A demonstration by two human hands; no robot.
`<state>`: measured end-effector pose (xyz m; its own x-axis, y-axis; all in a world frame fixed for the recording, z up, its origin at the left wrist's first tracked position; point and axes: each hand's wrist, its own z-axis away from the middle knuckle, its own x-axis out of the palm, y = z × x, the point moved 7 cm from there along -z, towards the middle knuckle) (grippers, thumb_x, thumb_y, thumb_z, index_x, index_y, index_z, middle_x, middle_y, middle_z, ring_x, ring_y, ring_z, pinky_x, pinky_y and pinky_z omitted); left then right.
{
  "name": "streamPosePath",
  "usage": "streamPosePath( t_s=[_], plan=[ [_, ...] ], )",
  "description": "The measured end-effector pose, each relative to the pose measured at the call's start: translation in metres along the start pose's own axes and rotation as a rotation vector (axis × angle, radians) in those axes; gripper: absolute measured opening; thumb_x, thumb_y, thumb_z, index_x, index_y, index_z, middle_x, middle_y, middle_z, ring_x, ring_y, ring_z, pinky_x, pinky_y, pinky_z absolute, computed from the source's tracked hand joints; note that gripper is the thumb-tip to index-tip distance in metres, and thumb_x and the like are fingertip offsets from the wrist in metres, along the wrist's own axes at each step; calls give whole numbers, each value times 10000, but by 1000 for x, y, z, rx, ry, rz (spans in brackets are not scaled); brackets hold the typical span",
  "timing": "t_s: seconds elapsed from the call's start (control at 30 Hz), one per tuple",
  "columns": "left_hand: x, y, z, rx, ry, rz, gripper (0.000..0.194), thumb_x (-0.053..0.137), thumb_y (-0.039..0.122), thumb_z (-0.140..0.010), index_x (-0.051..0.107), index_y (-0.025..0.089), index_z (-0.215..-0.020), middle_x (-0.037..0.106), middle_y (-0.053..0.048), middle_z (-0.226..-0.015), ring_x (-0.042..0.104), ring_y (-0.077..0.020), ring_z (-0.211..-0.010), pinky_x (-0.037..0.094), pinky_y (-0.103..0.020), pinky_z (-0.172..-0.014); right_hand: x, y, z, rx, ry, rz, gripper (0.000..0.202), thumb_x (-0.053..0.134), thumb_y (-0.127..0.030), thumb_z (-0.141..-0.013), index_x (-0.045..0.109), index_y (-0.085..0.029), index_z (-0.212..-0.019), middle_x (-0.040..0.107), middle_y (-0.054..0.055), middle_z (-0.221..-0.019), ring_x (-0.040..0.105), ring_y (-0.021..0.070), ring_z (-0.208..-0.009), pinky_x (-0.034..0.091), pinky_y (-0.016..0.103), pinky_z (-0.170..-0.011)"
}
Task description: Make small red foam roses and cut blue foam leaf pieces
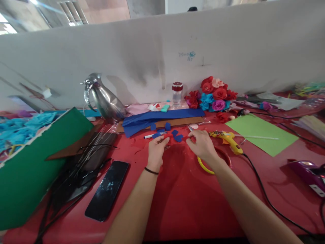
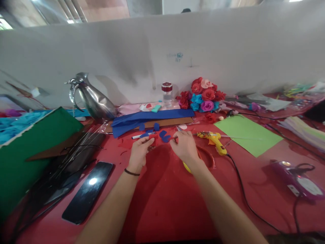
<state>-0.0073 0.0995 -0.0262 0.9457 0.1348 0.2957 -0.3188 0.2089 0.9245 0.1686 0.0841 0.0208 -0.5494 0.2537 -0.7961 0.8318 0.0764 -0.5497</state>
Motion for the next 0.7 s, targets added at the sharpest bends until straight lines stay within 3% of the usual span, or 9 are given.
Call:
streamPosePath(
  t_s=[0.1,0.17,0.3,0.47,0.6,0.7],
  plan=[
    [8,-5,4,-37,-74,-53,155,774,251,-601,712,150,-701,652,-4,-618,543,-80,-526,443,-215,-536,16,-2,10,94,-208,-544,100,538,-295,-718,596,-213,-716,588,-11,-605,533,161,-573,394,292,-585],
    [14,-9,7,-70,-134,-97,180,789,266,-582,710,140,-683,623,7,-600,514,-69,-517,432,-210,-531,30,1,15,154,-267,-712,126,565,-328,-683,586,-211,-725,570,-33,-576,527,141,-537,402,277,-563],
    [20,-14,12,-118,-205,-128,204,791,292,-585,696,129,-662,578,24,-594,496,-62,-534,467,-229,-586,40,14,13,144,-149,-688,156,610,-343,-645,594,-203,-712,614,-11,-643,555,141,-587,438,290,-610],
    [24,-14,15,-138,-237,-122,192,800,270,-596,690,132,-671,606,11,-636,526,-70,-563,508,-255,-645,38,21,11,143,-56,-669,144,602,-338,-681,601,-212,-750,637,9,-695,582,157,-634,462,312,-648],
    [31,-14,19,-151,-327,-75,169,807,179,-571,689,134,-683,650,-6,-670,585,-92,-633,520,-249,-684,35,19,13,177,-64,-761,165,613,-300,-669,597,-207,-804,638,10,-729,602,157,-655,482,318,-663],
    [30,-13,18,-159,-325,-35,128,780,153,-608,674,129,-674,649,-8,-669,593,-92,-633,530,-251,-688,36,16,13,176,-119,-862,256,612,-235,-628,597,-205,-881,642,3,-765,605,144,-672,484,294,-651]
  ],
)
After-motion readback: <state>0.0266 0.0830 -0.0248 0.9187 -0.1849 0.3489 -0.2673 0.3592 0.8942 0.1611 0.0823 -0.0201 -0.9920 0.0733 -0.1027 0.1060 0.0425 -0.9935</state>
